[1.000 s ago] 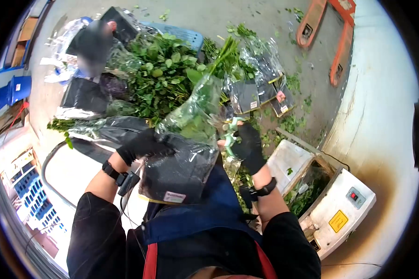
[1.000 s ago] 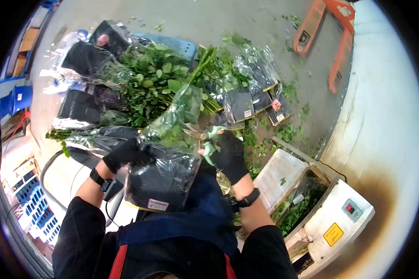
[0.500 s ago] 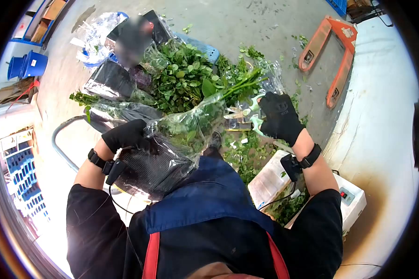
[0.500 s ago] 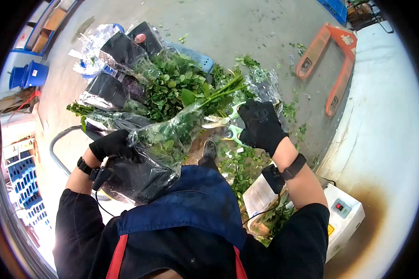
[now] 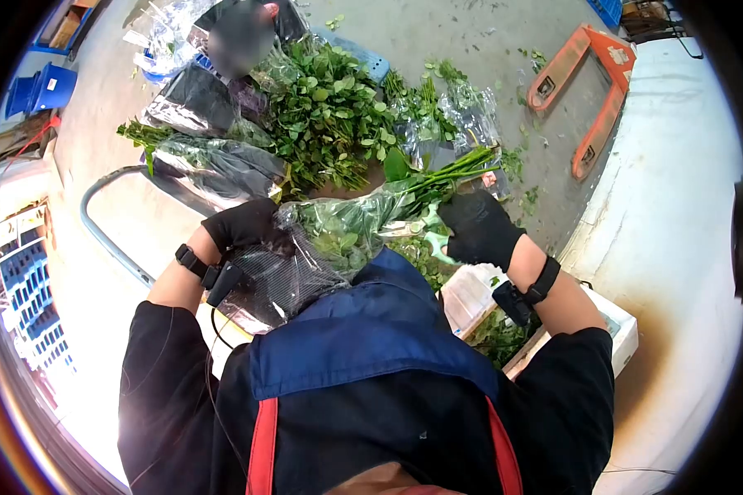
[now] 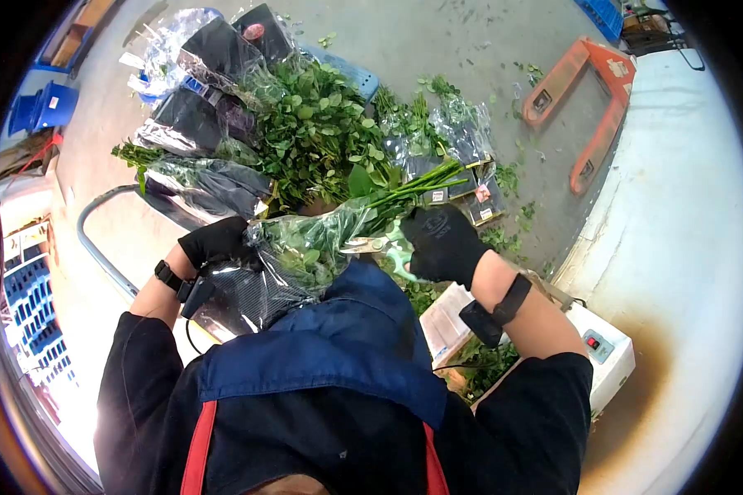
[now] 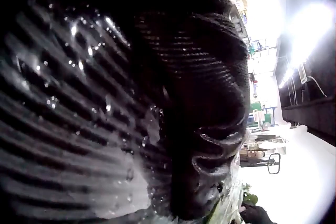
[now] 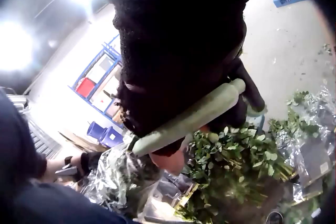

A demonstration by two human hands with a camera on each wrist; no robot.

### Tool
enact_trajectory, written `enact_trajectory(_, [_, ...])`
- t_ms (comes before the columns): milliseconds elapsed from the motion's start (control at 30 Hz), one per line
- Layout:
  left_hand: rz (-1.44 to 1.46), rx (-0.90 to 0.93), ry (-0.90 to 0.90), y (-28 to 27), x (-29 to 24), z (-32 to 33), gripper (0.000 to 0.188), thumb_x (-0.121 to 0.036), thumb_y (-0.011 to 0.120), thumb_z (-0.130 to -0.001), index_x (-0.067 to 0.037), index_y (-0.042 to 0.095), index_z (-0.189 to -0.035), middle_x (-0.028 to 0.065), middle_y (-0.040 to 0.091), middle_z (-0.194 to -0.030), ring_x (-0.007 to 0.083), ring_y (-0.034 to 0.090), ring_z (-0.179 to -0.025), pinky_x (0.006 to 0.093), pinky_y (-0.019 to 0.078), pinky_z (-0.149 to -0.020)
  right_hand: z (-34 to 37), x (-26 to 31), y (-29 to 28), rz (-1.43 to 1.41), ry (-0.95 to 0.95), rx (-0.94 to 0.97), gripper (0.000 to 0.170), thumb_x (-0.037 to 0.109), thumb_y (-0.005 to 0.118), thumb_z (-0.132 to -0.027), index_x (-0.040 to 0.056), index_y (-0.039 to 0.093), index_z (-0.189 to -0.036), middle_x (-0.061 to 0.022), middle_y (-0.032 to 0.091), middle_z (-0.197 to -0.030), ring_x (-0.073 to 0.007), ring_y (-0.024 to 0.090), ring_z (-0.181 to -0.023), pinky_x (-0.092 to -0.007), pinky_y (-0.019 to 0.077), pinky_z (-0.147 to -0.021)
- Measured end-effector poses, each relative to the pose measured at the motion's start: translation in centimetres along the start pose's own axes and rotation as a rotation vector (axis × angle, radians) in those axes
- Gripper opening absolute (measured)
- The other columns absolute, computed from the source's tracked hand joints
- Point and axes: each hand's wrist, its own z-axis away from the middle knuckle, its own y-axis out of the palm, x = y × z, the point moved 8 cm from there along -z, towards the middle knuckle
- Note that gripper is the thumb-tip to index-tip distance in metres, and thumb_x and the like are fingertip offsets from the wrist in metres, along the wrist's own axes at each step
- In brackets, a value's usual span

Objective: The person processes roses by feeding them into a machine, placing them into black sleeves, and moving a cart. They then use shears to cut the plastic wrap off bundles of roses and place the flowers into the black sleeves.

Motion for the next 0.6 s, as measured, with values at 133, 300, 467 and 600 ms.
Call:
enact_trajectory(133, [-0.068, -0.038, 0.038, 0.0, -1.2, -0.8, 0.023, -0.015, 0.07, -0.069, 0.002, 0.067, -0.083, 0.0151, 0.066, -0.071, 0.0199, 0.063, -0.063, 0.0335, 0.0477, -0.059, -0.5, 3.6, 0.5, 0.068, -0.011, 0.126, 0.052, 0.045, 0.063, -0.062, 0.0022, 0.057, -0.091, -0.0161, 0.056, -0.087, -0.0339, 0.056, -0.08, -0.0445, 0.0398, -0.072])
enact_trajectory(300, [0.005, 0.001, 0.094, 0.1, -4.3, -0.7, 0.026, -0.019, 0.073, -0.068, 0.003, 0.066, -0.08, 0.018, 0.065, -0.071, 0.0236, 0.063, -0.062, 0.0369, 0.047, -0.058, 0.0, 4.5, 1.3, 0.032, 0.055, 0.207, 0.053, 0.048, 0.061, -0.064, 0.0035, 0.057, -0.093, -0.0147, 0.056, -0.087, -0.0326, 0.057, -0.079, -0.0442, 0.0412, -0.07])
enact_trajectory(467, [-0.061, 0.0, 0.059, 0.4, -3.0, -1.8, 0.023, -0.016, 0.071, -0.067, 0.004, 0.065, -0.078, 0.017, 0.064, -0.067, 0.0201, 0.061, -0.059, 0.0352, 0.0458, -0.056, 0.5, 5.1, 1.2, 0.046, 0.018, 0.108, 0.054, 0.048, 0.06, -0.065, 0.0038, 0.058, -0.096, -0.0153, 0.056, -0.087, -0.0329, 0.058, -0.078, -0.0445, 0.0422, -0.07])
enact_trajectory(600, [0.059, 0.011, 0.026, 0.7, -2.9, -2.0, 0.021, -0.013, 0.069, -0.067, 0.005, 0.065, -0.078, 0.0146, 0.064, -0.065, 0.0175, 0.059, -0.058, 0.0333, 0.0447, -0.054, -0.2, 6.0, 0.3, 0.073, 0.081, 0.216, 0.05, 0.047, 0.061, -0.065, 0.0041, 0.06, -0.091, -0.0161, 0.057, -0.086, -0.0327, 0.058, -0.076, -0.0439, 0.044, -0.067])
